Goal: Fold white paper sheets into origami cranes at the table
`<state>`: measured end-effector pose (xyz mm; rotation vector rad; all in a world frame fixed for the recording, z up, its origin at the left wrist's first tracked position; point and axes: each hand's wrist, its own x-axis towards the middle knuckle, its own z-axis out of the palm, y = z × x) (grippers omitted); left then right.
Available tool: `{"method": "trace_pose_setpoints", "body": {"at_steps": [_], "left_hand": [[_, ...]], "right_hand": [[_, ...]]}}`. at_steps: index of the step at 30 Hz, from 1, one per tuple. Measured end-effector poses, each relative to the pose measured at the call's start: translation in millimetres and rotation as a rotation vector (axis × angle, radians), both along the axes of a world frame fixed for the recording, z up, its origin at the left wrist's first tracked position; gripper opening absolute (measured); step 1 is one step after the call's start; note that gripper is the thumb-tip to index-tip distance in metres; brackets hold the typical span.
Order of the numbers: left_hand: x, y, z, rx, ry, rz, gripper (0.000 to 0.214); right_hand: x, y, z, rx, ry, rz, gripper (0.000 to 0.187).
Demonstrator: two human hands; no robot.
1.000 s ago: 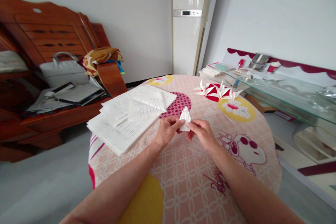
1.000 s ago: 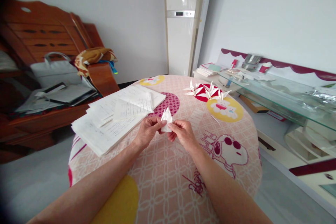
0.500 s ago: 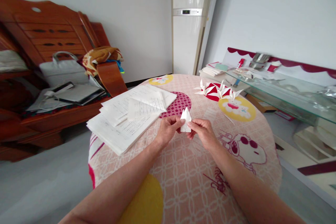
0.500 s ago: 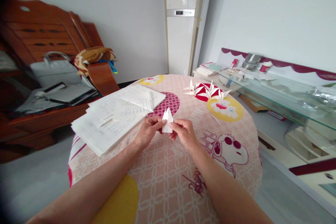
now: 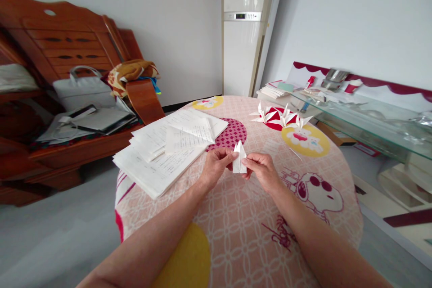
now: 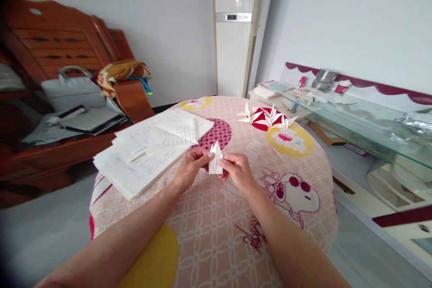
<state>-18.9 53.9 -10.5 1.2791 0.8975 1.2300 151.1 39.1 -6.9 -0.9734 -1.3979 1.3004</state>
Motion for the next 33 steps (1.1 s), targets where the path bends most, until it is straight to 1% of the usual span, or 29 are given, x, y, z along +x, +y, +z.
{"method": "trace_pose_setpoints", "body": {"at_steps": [4,9,16,19,24,27,30,33], "left_hand": [[-0.1,0.4,1.4,0.032,0.000,0.048,0.036],[0.5,0.2,2.7,0.078,0.023,0.098,0.032],[-0.1,1.3,-3.0,0.025,0.037,0.098,0.028],[1.7,1.2,-3.5,0.023,0.020,0.124,0.024],[7.5,-0.4,-2.5,0.017,-0.079,0.194,0.020],[9.4,-0.4,-3.6,0.009,-0.090,0.226,0.020],[8.4,0.8,-4.6,0.008,-0.042,0.187,0.022],[6.0,2.0,-3.6,0.014,0.053,0.072,0.029]], "right_hand": [[0.9,-1.4,2.9,-0.008,-0.042,0.061,0.033],[-0.4,-1.6,3.0,-0.035,-0.032,0.086,0.033],[1.0,-0.9,1.5,-0.042,-0.049,0.094,0.033],[1.4,-0.7,1.5,-0.054,-0.062,0.114,0.033],[0.1,0.1,0.0,-0.077,-0.076,0.131,0.030],[-0.5,0.3,-0.4,-0.080,-0.077,0.142,0.031],[-0.2,0.7,0.0,-0.077,-0.057,0.115,0.032],[0.5,1.4,0.1,-0.059,-0.030,0.059,0.033]]}}
